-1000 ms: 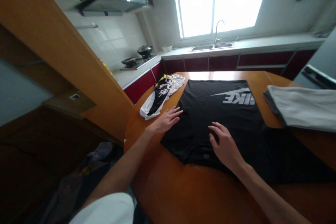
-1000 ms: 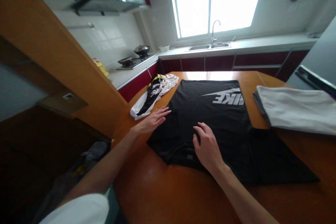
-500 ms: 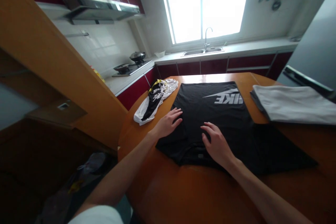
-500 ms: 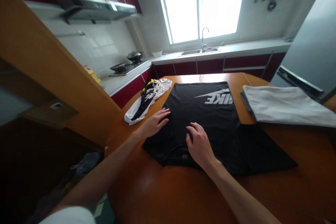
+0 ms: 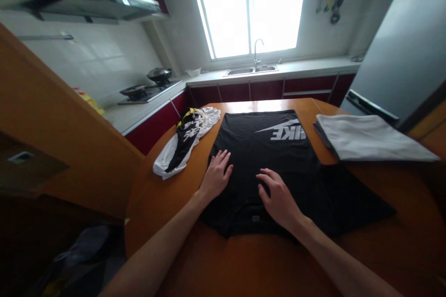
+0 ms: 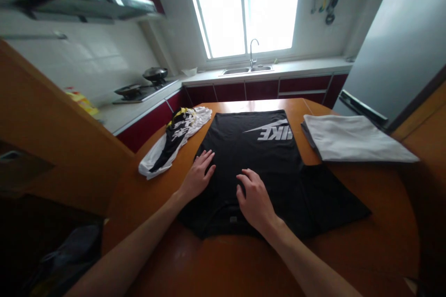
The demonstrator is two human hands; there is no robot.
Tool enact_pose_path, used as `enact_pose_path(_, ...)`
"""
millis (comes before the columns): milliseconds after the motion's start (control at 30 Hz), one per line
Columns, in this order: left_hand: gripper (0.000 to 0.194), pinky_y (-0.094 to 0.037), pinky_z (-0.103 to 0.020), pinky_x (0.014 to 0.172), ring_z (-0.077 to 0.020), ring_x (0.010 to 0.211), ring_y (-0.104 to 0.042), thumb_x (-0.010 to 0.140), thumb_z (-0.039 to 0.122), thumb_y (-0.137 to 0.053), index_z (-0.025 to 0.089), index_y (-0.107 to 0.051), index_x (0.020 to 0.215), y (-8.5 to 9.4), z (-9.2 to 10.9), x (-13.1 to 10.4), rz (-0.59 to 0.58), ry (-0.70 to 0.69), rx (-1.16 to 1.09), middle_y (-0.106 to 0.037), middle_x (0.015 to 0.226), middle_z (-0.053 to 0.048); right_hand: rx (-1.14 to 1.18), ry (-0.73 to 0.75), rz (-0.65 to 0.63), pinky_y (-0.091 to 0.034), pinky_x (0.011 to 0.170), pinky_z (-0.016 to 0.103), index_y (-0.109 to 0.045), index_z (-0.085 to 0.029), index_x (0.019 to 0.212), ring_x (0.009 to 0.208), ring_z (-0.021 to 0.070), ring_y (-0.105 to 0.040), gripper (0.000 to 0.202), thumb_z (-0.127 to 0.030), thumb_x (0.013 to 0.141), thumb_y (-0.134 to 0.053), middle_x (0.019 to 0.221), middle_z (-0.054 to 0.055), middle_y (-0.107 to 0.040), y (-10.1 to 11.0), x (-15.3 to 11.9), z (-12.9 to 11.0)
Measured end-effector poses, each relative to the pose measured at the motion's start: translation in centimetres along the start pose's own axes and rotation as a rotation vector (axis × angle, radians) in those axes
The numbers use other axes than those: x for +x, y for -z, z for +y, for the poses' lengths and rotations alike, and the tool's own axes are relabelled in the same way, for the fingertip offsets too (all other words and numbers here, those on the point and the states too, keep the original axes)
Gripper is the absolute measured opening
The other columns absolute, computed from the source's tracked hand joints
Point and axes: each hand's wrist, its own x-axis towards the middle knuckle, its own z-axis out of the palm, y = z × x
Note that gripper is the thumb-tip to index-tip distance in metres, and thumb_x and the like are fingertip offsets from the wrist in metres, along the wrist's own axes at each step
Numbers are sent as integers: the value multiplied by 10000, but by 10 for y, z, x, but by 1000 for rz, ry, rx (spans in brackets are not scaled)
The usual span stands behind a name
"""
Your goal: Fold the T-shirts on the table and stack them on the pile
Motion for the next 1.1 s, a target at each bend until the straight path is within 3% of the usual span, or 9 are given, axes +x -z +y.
enact_pose_path(167, 531, -270, -590, 1198, -330, 1516, -265, 1025, 461, -403, 189, -513, 1467, -8, 3, -2, -92, -42, 40, -388, 1598, -132, -24, -32, -36, -417, 1151, 474, -704, -167, 1185, 1311, 273, -533, 325, -178, 909, -531, 1341, 145, -612, 0, 2, 1)
enact_pose_path(267, 536, -264, -562, 1210, -309, 1529, -233, 1040, 456, -351, 174, -515, 1465, -10, 1, 0, -23, -60, 48, -333, 1628, -126, -29, -40, -51, -412, 1153, 452, -704, -154, 1180, 1306, 263, -534, 320, -175, 907, -537, 1336, 146, -613, 1, 3, 1)
enact_pose_path(467, 572, -304, -633, 1160, -379, 1493, -299, 1009, 501, -386, 186, -530, 1464, -20, -15, 4, -105, -59, 62, -391, 1593, -146, -26, -43, 15, -425, 1130, 394, -704, -171, 1174, 1268, 229, -556, 299, -197, 914, -558, 1306, 123, -630, 15, 10, -7)
enact_pose_path(567, 587, -302, -637, 1159, -381, 1499, -285, 998, 516, -384, 183, -539, 1455, -29, -23, 8, -58, -87, 50, -383, 1597, -150, -49, -52, 68, -452, 1088, 362, -706, -173, 1152, 1206, 216, -597, 274, -228, 921, -570, 1251, 106, -661, 42, 20, -9)
enact_pose_path(667, 596, -299, -625, 1168, -367, 1498, -293, 997, 520, -359, 169, -553, 1438, -32, -27, 12, -13, -123, 20, -412, 1581, -151, -123, -149, 166, -495, 1012, 354, -702, -173, 1151, 1100, 218, -654, 278, -284, 926, -583, 1175, 97, -704, 87, 30, -1)
enact_pose_path(800, 596, -313, -605, 1171, -361, 1486, -325, 988, 509, -349, 158, -568, 1416, -32, -27, 15, 22, -126, 7, -443, 1559, -157, -320, -383, 289, -531, 900, 330, -708, -164, 1148, 999, 230, -700, 290, -297, 922, -584, 1110, 120, -740, 153, 20, 37)
enact_pose_path(867, 587, -327, -610, 1161, -367, 1477, -341, 976, 500, -360, 163, -577, 1404, -32, -26, 15, 28, -118, 5, -449, 1554, -157, -471, -495, 276, -526, 876, 316, -728, -152, 1101, 990, 244, -708, 267, -288, 915, -594, 1063, 140, -752, 178, 3, 63)
enact_pose_path(967, 575, -330, -612, 1158, -370, 1471, -350, 961, 483, -380, 162, -582, 1393, -33, -24, 15, 35, -123, -9, -457, 1548, -160, -693, -656, 230, -500, 925, 327, -723, -110, 1119, 1070, 275, -689, 309, -310, 917, -603, 1121, 184, -732, 200, -30, 99)
enact_pose_path(1100, 548, -343, -605, 1153, -365, 1460, -371, 947, 459, -397, 169, -602, 1365, -32, -19, 15, 59, -130, -32, -486, 1525, -161, -796, -781, 174, -480, 947, 330, -668, -57, 1191, 1133, 295, -663, 439, -403, 931, -597, 1164, 223, -706, 205, -61, 123)
